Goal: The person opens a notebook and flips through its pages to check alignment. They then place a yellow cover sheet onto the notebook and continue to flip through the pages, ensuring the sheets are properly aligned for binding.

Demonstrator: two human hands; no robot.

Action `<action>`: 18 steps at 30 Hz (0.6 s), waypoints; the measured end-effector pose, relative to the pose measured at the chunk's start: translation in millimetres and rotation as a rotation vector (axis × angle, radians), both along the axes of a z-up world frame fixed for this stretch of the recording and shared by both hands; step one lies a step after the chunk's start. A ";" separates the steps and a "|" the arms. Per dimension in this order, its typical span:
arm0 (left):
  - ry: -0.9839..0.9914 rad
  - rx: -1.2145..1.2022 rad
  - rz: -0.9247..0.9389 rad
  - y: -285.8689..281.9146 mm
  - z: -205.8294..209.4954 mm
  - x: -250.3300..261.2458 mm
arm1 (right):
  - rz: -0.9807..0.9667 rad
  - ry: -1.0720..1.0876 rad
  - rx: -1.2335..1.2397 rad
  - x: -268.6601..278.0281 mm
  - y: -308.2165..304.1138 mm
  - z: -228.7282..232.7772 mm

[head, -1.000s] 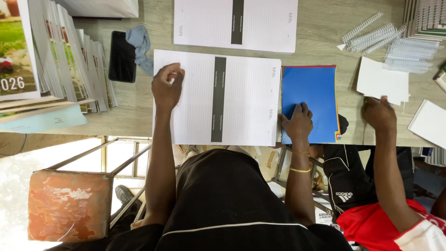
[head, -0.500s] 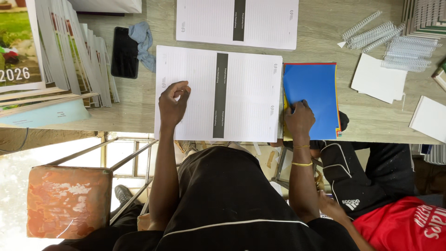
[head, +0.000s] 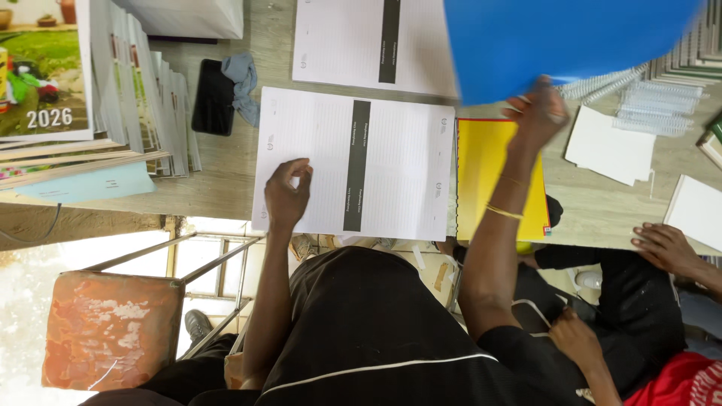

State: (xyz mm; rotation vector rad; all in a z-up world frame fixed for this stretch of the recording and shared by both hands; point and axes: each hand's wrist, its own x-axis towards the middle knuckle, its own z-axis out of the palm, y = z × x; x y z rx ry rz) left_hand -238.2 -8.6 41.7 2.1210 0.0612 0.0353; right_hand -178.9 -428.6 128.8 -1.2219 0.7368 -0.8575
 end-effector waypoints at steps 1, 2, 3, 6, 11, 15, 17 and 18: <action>-0.012 0.041 -0.026 -1.5 -5.3 -3.5 | 0.091 0.051 -0.017 14.7 12.8 -10.2; -0.015 0.044 -0.014 -4.4 -8.8 -3.2 | 0.102 0.048 -0.015 29.9 21.1 -23.4; 0.013 0.066 -0.047 -7.0 -12.4 -3.9 | 0.062 0.094 0.055 44.8 30.3 -37.3; -0.030 0.103 -0.065 -9.2 -34.9 -4.9 | 0.054 0.094 0.250 80.8 60.1 -75.9; -0.149 0.104 -0.075 -11.8 -50.4 1.2 | 0.067 0.108 0.498 116.1 104.7 -105.1; -0.117 0.117 -0.078 -12.6 -56.7 1.9 | 0.123 0.183 0.555 127.3 141.0 -96.6; -0.155 0.144 -0.085 -13.5 -60.0 3.5 | 0.138 0.233 0.581 135.6 154.5 -97.6; -0.165 0.156 -0.084 -14.5 -58.6 3.8 | 0.173 0.235 0.585 142.5 158.1 -107.1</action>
